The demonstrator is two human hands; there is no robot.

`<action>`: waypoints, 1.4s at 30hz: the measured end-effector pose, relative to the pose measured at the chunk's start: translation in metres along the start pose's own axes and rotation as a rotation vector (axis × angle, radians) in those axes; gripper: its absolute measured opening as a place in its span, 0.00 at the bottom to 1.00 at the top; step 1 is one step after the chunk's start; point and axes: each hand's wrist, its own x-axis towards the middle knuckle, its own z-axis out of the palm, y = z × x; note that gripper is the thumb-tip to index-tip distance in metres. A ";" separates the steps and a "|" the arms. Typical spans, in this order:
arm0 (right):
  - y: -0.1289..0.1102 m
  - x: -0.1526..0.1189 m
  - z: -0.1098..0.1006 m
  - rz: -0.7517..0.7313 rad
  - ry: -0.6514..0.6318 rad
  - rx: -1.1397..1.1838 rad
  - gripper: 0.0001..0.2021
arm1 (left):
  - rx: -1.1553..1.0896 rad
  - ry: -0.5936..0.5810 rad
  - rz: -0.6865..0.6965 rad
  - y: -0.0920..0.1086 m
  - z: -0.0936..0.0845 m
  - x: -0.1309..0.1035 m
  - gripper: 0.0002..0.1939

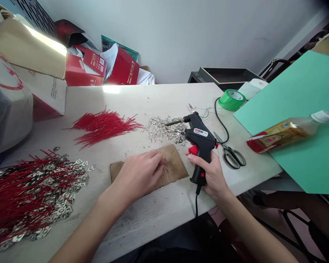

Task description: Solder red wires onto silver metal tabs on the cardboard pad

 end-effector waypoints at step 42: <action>-0.059 -0.037 -0.074 0.410 -0.507 -0.421 0.16 | -0.423 0.204 -0.322 0.140 0.047 -0.011 0.14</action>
